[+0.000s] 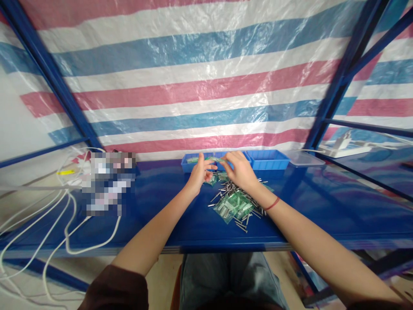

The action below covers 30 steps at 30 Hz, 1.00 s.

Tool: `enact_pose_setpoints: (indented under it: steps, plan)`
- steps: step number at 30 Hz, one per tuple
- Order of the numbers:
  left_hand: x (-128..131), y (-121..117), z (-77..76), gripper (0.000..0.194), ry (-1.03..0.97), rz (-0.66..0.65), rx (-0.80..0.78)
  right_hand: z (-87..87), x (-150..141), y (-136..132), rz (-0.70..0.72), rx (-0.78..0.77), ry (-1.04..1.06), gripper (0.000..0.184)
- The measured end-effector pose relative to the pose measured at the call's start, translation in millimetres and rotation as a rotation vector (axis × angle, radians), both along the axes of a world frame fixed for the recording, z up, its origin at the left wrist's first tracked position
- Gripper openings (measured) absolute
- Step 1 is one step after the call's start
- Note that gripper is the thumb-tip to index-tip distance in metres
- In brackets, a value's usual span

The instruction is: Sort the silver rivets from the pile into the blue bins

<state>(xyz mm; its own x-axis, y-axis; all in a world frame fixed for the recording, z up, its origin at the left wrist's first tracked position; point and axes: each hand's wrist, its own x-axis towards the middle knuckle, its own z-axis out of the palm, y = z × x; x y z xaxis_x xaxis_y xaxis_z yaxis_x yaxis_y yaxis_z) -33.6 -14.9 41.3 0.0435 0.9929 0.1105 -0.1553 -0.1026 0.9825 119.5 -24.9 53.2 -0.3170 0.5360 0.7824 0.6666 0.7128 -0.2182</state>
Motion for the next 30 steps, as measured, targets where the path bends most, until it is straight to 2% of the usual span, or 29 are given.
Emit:
enact_pose_setpoints:
  steps: [2,5,7,9,13,16,19,22,24,27,30]
  plan:
    - [1,-3,1.9,0.063,-0.029,-0.027,-0.023,1.6,1,-2,0.025,0.024,-0.065,0.015]
    - [2,-6,1.4,0.045,-0.054,0.003,0.066,2.0,2,-2,0.051,0.008,-0.099,0.017]
    - [2,-6,-0.4,0.042,-0.051,0.021,0.119,1.0,1,0,0.055,-0.033,-0.042,0.02]
    - [1,-4,-2.2,0.042,-0.045,0.044,0.15,-1.1,-1,3,0.071,-0.113,0.093,0.022]
    - [0,-1,-4.0,0.043,-0.028,0.07,0.191,-6.3,-4,8,0.11,-0.41,0.366,0.027]
    - [0,-2,-4.7,0.042,0.014,0.034,0.217,-6.7,-6,8,0.151,-0.525,0.364,0.033]
    - [2,-4,-7.1,0.044,0.093,0.01,0.264,-2.8,-7,3,0.134,-0.473,0.281,0.034]
    - [4,-2,-10.2,0.052,0.17,0.085,0.321,2.5,-7,-4,0.0,-0.298,0.244,0.031]
    - [4,-1,-11.1,0.048,0.2,0.099,0.329,4.8,-6,-8,-0.067,-0.172,0.182,0.028]
    - [5,-2,-9.8,0.039,0.19,-0.034,0.303,4.5,-4,-10,-0.098,-0.082,0.008,0.023]
    - [7,-6,-8.7,0.041,0.141,-0.178,0.28,0.3,-3,-8,-0.106,-0.102,-0.151,0.018]
